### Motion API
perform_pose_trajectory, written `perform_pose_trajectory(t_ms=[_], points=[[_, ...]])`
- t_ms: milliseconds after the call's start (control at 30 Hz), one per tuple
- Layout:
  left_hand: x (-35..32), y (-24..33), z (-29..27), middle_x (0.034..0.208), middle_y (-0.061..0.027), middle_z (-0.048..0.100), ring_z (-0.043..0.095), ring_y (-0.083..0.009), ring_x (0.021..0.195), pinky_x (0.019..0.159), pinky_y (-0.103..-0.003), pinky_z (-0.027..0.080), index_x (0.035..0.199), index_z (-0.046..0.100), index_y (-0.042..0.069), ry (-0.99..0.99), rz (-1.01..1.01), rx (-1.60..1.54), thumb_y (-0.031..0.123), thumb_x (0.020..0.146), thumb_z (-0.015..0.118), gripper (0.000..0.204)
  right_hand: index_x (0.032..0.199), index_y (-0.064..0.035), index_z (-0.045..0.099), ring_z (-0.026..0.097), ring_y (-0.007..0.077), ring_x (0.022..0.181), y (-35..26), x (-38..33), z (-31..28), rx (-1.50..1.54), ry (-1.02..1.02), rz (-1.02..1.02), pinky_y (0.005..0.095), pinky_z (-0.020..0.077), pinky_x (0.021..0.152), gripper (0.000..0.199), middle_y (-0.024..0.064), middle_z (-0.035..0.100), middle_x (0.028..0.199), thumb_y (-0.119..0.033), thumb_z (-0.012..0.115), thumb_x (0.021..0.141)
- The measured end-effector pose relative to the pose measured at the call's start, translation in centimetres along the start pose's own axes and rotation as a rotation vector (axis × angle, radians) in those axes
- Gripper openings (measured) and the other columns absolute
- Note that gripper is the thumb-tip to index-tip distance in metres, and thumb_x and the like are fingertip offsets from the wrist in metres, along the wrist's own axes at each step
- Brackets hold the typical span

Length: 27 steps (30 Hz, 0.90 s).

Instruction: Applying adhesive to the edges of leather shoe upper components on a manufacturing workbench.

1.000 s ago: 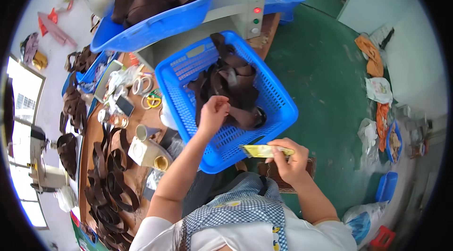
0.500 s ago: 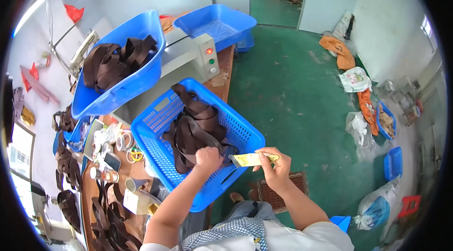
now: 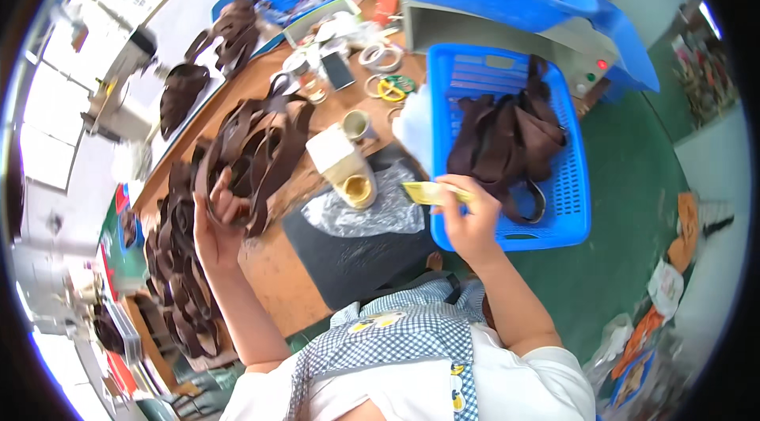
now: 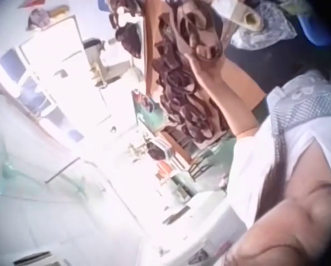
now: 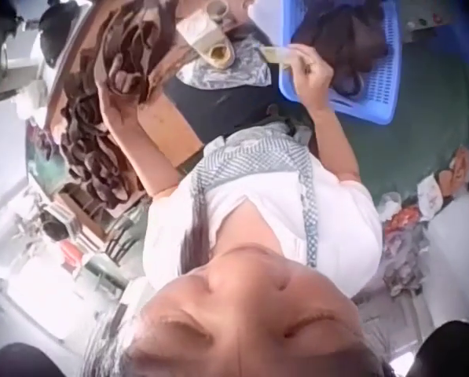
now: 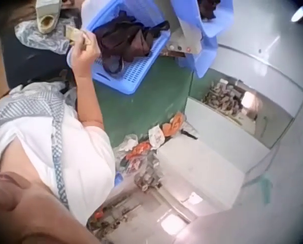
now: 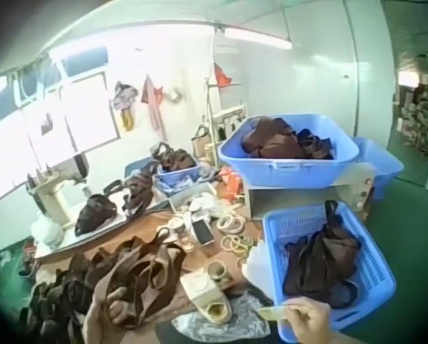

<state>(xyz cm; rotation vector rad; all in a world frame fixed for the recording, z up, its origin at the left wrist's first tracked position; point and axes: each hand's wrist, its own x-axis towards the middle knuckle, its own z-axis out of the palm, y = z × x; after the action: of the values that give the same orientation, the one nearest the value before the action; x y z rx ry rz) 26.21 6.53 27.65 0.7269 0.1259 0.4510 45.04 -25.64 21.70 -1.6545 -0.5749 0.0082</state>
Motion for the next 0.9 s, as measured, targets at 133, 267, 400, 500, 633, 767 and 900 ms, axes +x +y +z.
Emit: perform_pose_trajectory(t_ms=[133, 267, 400, 500, 633, 767, 900], points=[[-10.3, 1.7, -5.7, 0.092, -0.0005, 0.06, 0.058, -0.0112, 0.083, 0.083, -0.029, 0.048, 0.134, 0.049, -0.005, 0.469, 0.116, 0.386, 0.02, 0.097, 0.058, 0.046, 0.098, -0.003, 0.066, 0.068, 0.0314, 0.076, 4.7, 0.9, 9.4, -0.209, -0.222, -0.085, 0.0362, 0.0539, 0.065, 0.011, 0.0145, 0.069, 0.091, -0.009, 0.064, 0.089], [-15.1, 0.4, -6.5, 0.112, -0.0053, 0.064, 0.062, -0.014, 0.098, 0.087, -0.028, 0.048, 0.13, 0.054, -0.002, 0.643, 0.073, 0.428, 0.011, 0.096, 0.058, 0.036, 0.095, -0.0068, 0.066, 0.066, 0.0347, 0.08, 10.2, 1.3, 14.7, -0.378, -0.293, -0.2, 0.0419, 0.0523, 0.069, 0.01, 0.0123, 0.068, 0.091, -0.015, 0.062, 0.09], [-17.7, -0.8, -8.3, 0.119, -0.0061, 0.059, 0.055, -0.0152, 0.109, 0.096, -0.029, 0.043, 0.132, 0.048, -0.003, 0.667, 0.045, 0.715, 0.004, 0.094, 0.056, 0.04, 0.095, -0.0086, 0.066, 0.065, 0.0344, 0.083, 12.1, 1.1, 17.1, -0.509, -0.343, -0.187, 0.0443, 0.0516, 0.071, 0.013, 0.0114, 0.068, 0.092, -0.018, 0.06, 0.09], [-18.0, -1.2, -8.6, 0.121, -0.0062, 0.057, 0.055, -0.0148, 0.109, 0.096, -0.029, 0.043, 0.135, 0.045, -0.002, 0.646, 0.074, 0.605, 0.005, 0.093, 0.057, 0.044, 0.098, -0.0083, 0.066, 0.066, 0.0347, 0.084, 12.1, 1.0, 16.9, -0.497, -0.31, -0.225, 0.0434, 0.0523, 0.072, 0.014, 0.0124, 0.068, 0.095, -0.016, 0.06, 0.089], [-16.4, -1.6, -8.0, 0.129, -0.0078, 0.053, 0.05, -0.0162, 0.119, 0.102, -0.029, 0.039, 0.142, 0.036, -0.002, 0.532, 0.072, 0.713, 0.003, 0.092, 0.061, 0.056, 0.097, -0.007, 0.065, 0.065, 0.0367, 0.081, 11.1, 0.4, 14.8, -0.552, -0.297, -0.267, 0.0442, 0.0527, 0.069, 0.012, 0.0153, 0.068, 0.09, -0.012, 0.059, 0.088], [-14.8, -2.8, -9.3, 0.133, -0.0089, 0.051, 0.047, -0.0156, 0.122, 0.103, -0.029, 0.037, 0.147, 0.027, 0.0, 0.42, 0.101, 0.815, 0.002, 0.09, 0.064, 0.068, 0.094, -0.0013, 0.063, 0.068, 0.0258, 0.067, 8.4, -0.9, 14.2, -0.346, -0.354, 0.022, 0.0355, 0.0544, 0.058, 0.013, 0.0123, 0.068, 0.079, -0.012, 0.056, 0.093], [-13.0, -3.6, -8.5, 0.132, -0.0097, 0.053, 0.051, -0.015, 0.118, 0.096, -0.027, 0.043, 0.149, 0.025, 0.002, 0.379, 0.079, 0.923, 0.004, 0.091, 0.064, 0.07, 0.096, 0.0017, 0.062, 0.066, 0.0143, 0.065, 3.2, -0.8, 15.7, 0.336, -0.331, 0.482, 0.0257, 0.0549, 0.054, 0.016, 0.0084, 0.066, 0.081, -0.013, 0.055, 0.097]])
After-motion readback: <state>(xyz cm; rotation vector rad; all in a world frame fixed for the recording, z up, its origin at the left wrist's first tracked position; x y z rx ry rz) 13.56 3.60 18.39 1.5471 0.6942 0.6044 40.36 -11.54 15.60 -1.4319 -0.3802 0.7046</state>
